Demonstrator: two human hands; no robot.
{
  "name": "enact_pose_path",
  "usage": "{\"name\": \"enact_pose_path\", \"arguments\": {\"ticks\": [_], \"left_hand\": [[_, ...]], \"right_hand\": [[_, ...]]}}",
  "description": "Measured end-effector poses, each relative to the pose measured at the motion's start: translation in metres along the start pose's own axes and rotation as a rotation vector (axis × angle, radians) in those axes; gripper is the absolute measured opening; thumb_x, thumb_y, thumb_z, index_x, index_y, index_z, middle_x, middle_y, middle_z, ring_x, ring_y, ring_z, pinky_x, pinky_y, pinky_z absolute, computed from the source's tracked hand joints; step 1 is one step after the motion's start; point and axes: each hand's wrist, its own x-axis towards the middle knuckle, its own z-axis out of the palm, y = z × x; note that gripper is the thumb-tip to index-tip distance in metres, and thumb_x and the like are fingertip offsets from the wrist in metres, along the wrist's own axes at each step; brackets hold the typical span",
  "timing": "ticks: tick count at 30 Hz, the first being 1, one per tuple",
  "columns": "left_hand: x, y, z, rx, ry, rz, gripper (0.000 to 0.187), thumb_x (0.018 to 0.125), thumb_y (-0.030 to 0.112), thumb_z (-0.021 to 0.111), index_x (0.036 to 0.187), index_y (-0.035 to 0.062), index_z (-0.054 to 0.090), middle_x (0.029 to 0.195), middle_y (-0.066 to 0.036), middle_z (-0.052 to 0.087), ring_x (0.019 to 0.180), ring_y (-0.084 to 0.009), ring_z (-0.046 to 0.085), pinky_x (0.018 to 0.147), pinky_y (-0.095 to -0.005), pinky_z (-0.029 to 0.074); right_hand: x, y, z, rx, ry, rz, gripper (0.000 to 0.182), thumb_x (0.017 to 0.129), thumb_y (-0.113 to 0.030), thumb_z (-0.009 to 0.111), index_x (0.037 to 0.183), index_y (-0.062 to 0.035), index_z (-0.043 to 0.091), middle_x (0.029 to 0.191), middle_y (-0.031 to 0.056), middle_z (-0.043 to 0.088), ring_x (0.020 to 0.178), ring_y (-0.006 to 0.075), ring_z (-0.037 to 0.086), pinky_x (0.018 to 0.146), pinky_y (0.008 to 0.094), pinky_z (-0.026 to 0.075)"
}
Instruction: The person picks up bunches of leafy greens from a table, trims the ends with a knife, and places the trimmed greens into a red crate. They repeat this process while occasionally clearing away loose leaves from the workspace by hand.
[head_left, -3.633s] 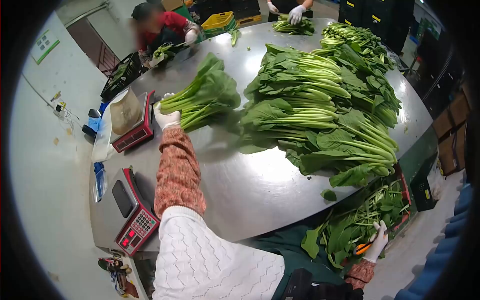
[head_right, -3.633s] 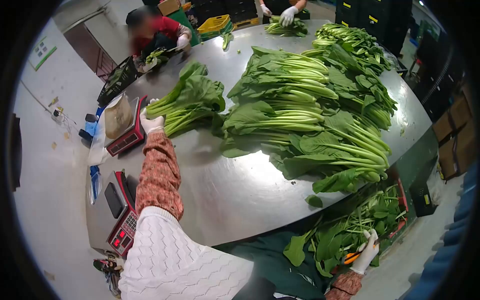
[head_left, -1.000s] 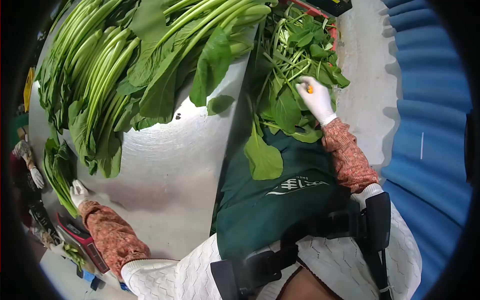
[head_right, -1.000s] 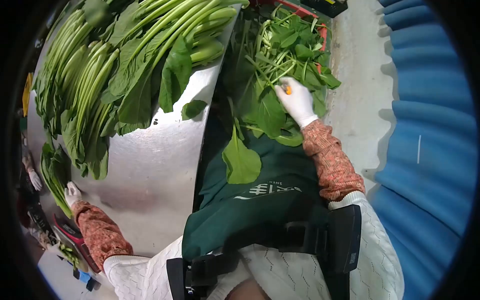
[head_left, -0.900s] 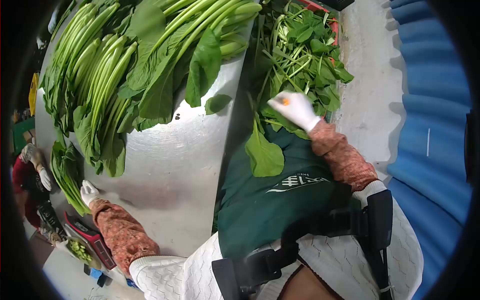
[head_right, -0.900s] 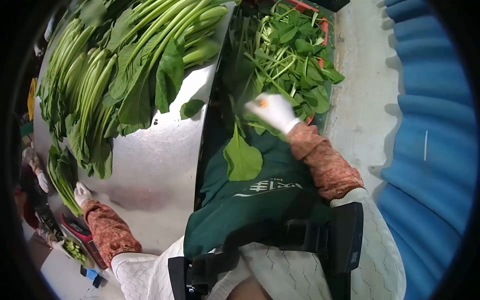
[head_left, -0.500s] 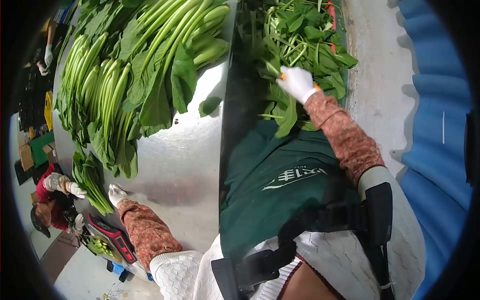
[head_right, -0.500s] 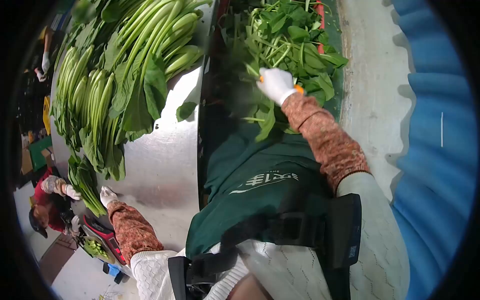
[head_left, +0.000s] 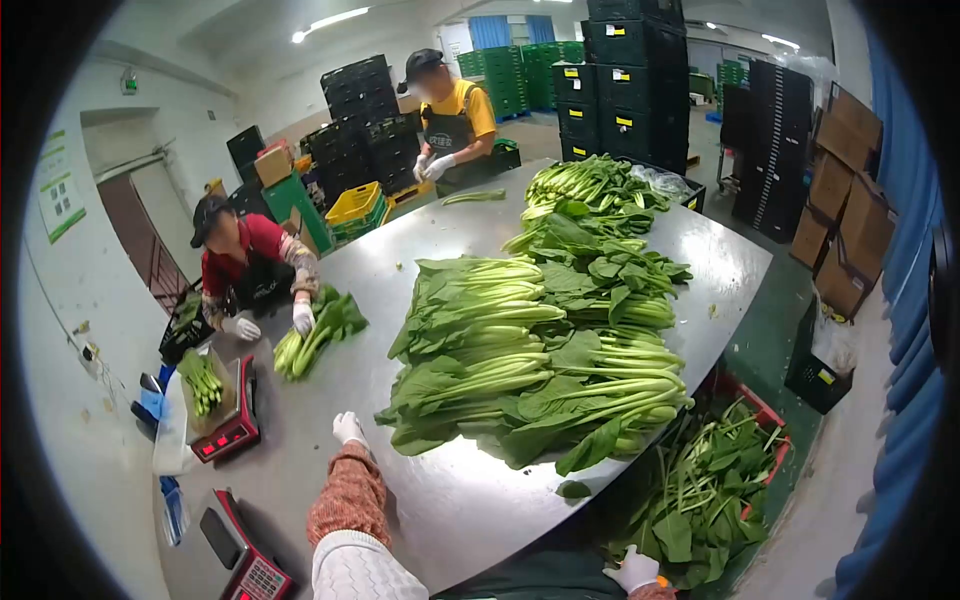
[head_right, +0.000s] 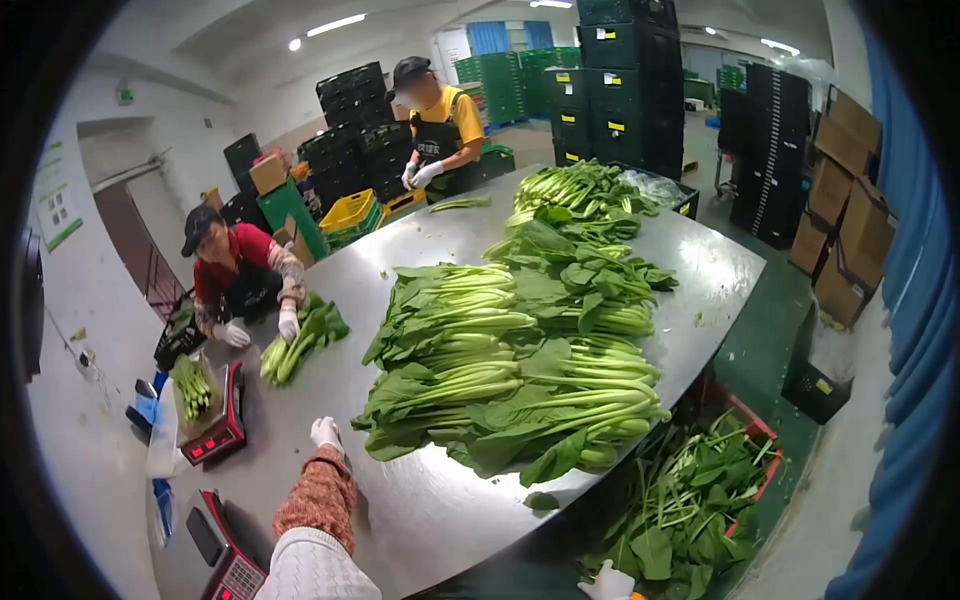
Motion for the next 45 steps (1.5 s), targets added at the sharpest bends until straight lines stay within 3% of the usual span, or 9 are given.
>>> {"name": "enact_pose_path", "arguments": {"ticks": [13, 24, 30, 32, 34, 36, 41, 44, 45], "left_hand": [[0.000, -0.002, -0.006, 0.008, -0.003, -0.039, 0.044, 0.085, -0.004, 0.062, 0.128, 0.0010, 0.051, 0.088, -0.002, 0.063, 0.065, -0.0091, 0.055, 0.056, -0.0233, 0.046], [0.011, -0.002, -0.010, 0.153, -0.015, 0.077, 0.048, 0.081, -0.001, 0.064, 0.128, 0.0032, 0.052, 0.082, 0.001, 0.056, 0.063, -0.0096, 0.050, 0.056, -0.0255, 0.043], [-0.008, 0.008, -0.004, 0.229, -0.055, 0.051, 0.046, 0.084, 0.004, 0.062, 0.128, 0.0002, 0.050, 0.082, 0.000, 0.057, 0.066, -0.0104, 0.049, 0.059, -0.0270, 0.044], [0.019, -0.019, -0.018, 0.091, -0.120, 0.257, 0.048, 0.083, 0.004, 0.063, 0.130, 0.0002, 0.050, 0.081, 0.000, 0.057, 0.065, -0.0100, 0.048, 0.058, -0.0267, 0.043], [-0.027, 0.013, 0.003, 0.228, -0.011, 0.052, 0.048, 0.083, 0.003, 0.063, 0.129, -0.0001, 0.051, 0.081, 0.001, 0.056, 0.067, -0.0094, 0.049, 0.061, -0.0264, 0.044], [0.003, -0.006, -0.009, 0.154, -0.052, 0.093, 0.045, 0.082, 0.003, 0.062, 0.126, 0.0010, 0.053, 0.078, 0.002, 0.055, 0.065, -0.0081, 0.048, 0.058, -0.0252, 0.042], [-0.028, 0.021, 0.003, 0.195, -0.047, -0.068, 0.053, 0.080, 0.006, 0.064, 0.131, 0.0045, 0.051, 0.075, 0.002, 0.053, 0.059, -0.0078, 0.046, 0.054, -0.0228, 0.038], [-0.010, 0.015, 0.006, 0.302, -0.051, -0.098, 0.049, 0.081, 0.007, 0.068, 0.128, 0.0053, 0.053, 0.088, -0.004, 0.060, 0.072, -0.0135, 0.058, 0.062, -0.0270, 0.048], [-0.007, 0.007, 0.011, 0.642, 0.010, 0.307, 0.054, 0.082, 0.010, 0.068, 0.133, 0.0036, 0.050, 0.099, -0.010, 0.060, 0.086, -0.0196, 0.059, 0.075, -0.0314, 0.049]], "right_hand": [[0.038, 0.039, -0.001, 0.124, 0.050, 0.275, 0.027, 0.073, -0.032, 0.073, 0.084, -0.0085, 0.067, 0.082, 0.0171, 0.070, 0.083, 0.0376, 0.068, 0.076, 0.0475, 0.054], [0.089, 0.081, 0.048, 0.058, -0.093, 0.390, 0.036, 0.072, -0.038, 0.079, 0.090, -0.0067, 0.076, 0.091, 0.0187, 0.072, 0.088, 0.0361, 0.069, 0.079, 0.0437, 0.055], [0.080, 0.089, 0.075, 0.092, -0.024, 0.248, 0.041, 0.076, -0.038, 0.075, 0.099, -0.0044, 0.072, 0.092, 0.0185, 0.071, 0.087, 0.0362, 0.068, 0.077, 0.0453, 0.055], [0.065, 0.078, 0.052, 0.120, -0.036, 0.193, 0.036, 0.078, -0.037, 0.074, 0.096, -0.0054, 0.069, 0.090, 0.0185, 0.071, 0.087, 0.0375, 0.068, 0.078, 0.0464, 0.054], [0.055, 0.082, 0.048, 0.163, -0.088, 0.175, 0.034, 0.080, -0.035, 0.073, 0.094, -0.0058, 0.065, 0.088, 0.0186, 0.071, 0.087, 0.0382, 0.068, 0.078, 0.0481, 0.054], [0.045, 0.077, 0.029, 0.162, -0.114, 0.134, 0.039, 0.082, -0.034, 0.072, 0.111, -0.0095, 0.063, 0.089, 0.0185, 0.071, 0.087, 0.0379, 0.068, 0.078, 0.0480, 0.054], [0.018, 0.066, -0.001, 0.141, -0.083, 0.175, 0.044, 0.082, -0.031, 0.070, 0.123, -0.0144, 0.063, 0.089, 0.0191, 0.071, 0.084, 0.0373, 0.068, 0.077, 0.0474, 0.054], [-0.007, 0.061, -0.019, 0.221, 0.002, 0.207, 0.042, 0.082, -0.032, 0.071, 0.120, -0.0149, 0.066, 0.090, 0.0196, 0.071, 0.085, 0.0373, 0.068, 0.078, 0.0463, 0.055], [-0.017, 0.057, -0.030, 0.269, 0.024, 0.249, 0.037, 0.083, -0.028, 0.070, 0.115, -0.0119, 0.068, 0.092, 0.0205, 0.071, 0.084, 0.0362, 0.069, 0.078, 0.0431, 0.056]]}}
